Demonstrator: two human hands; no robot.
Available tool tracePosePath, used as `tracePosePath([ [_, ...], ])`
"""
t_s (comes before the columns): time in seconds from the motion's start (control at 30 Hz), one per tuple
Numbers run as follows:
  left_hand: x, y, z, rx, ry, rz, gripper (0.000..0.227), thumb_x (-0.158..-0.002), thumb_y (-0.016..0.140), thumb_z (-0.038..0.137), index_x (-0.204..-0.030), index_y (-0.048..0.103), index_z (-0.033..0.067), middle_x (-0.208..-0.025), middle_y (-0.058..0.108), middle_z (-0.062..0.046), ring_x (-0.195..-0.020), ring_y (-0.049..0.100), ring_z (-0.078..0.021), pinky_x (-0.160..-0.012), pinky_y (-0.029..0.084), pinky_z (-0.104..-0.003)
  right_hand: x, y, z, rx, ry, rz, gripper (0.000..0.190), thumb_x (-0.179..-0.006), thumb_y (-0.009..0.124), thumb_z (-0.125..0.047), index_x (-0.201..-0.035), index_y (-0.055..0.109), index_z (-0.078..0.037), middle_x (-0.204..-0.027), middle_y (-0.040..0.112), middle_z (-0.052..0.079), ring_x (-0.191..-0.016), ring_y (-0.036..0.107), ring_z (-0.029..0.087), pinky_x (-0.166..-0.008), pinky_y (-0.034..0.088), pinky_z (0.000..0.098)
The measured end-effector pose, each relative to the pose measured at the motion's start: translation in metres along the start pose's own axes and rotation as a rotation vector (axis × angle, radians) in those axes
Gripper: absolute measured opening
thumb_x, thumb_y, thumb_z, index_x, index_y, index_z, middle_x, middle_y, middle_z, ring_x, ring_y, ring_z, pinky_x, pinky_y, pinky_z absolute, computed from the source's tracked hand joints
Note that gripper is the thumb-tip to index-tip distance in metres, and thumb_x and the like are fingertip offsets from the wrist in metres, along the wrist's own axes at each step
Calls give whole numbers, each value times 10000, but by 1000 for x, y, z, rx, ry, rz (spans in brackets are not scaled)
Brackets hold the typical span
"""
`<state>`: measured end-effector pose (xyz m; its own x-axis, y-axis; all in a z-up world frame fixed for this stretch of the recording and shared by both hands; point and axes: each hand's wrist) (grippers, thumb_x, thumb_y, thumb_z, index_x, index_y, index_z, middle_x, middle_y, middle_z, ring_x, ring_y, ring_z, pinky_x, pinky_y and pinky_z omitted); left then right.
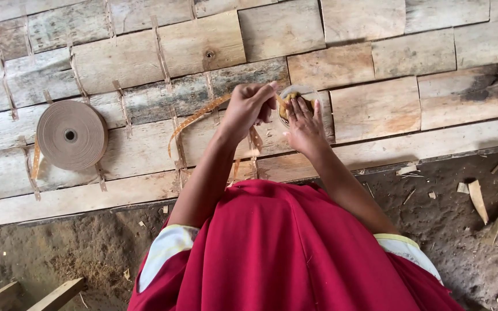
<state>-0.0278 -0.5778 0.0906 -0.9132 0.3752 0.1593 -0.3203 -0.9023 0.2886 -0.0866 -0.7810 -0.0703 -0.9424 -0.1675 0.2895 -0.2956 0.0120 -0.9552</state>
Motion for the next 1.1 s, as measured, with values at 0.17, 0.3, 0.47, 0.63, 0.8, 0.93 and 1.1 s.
tracePosePath([
  [0.17,32,-23,80,63,222,21,386,-1009,571,304,-735,677,53,-486,567,-55,-360,458,-79,-371,315,-195,-3,-39,-12,-23,23,-158,968,-897,619,-513,-1621,159,-64,-1699,142,157,-1576,88,274,-1256,-33,598],
  [0.3,22,-49,66,11,335,118,413,-1070,505,270,-873,719,-24,-481,570,-113,-357,409,-85,-398,331,-175,-9,-54,7,-484,-113,220,664,-951,626,-577,-1485,577,-186,-1406,637,130,-1358,530,405,-1126,388,545],
  [0.47,21,-34,30,-39,153,54,376,-1072,520,313,-1103,700,-16,-552,644,-99,-411,478,-86,-439,384,-188,-36,-188,-69,-1593,10,-66,675,-1051,367,-551,-1450,540,-36,-1284,675,218,-1162,684,363,-988,546,483],
  [0.63,21,-38,-7,-26,8,2,317,-1073,538,265,-1197,661,1,-694,708,-135,-495,580,-115,-520,457,-224,-124,-171,-53,-1974,172,-17,326,-1021,632,-310,-1306,563,-167,-1159,724,129,-914,782,305,-770,673,446],
  [0.8,-19,-83,-23,-259,-157,-242,655,-1007,622,398,-1548,404,100,-1588,379,-190,-1484,299,-409,-1232,231,-560,-143,-186,-52,-1902,222,280,133,-1027,654,-143,-1128,634,-60,-842,729,153,-514,667,158,-437,557,249],
  [0.93,-92,-113,-19,130,-157,-96,752,-1030,542,470,-1576,307,10,-1582,327,-311,-1456,308,-507,-1216,212,-610,-147,-153,-67,-1798,198,309,171,-1034,679,-188,-1067,623,-30,-777,705,166,-480,666,165,-380,546,281],
  [1.1,-179,-136,-64,326,-203,180,423,-997,672,316,-1323,615,52,-1025,752,-135,-1028,715,-269,-1003,464,-564,-155,-100,-78,-1550,310,239,350,-1010,747,-360,-916,673,-32,-622,658,144,-376,606,148,-306,520,262],
])
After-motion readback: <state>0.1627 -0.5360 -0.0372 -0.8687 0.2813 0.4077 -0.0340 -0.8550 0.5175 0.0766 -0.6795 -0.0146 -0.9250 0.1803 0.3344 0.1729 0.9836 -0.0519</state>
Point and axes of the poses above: each hand's wrist, its own x-axis away from the middle knuckle, its own y-axis out of the palm, z = x × y
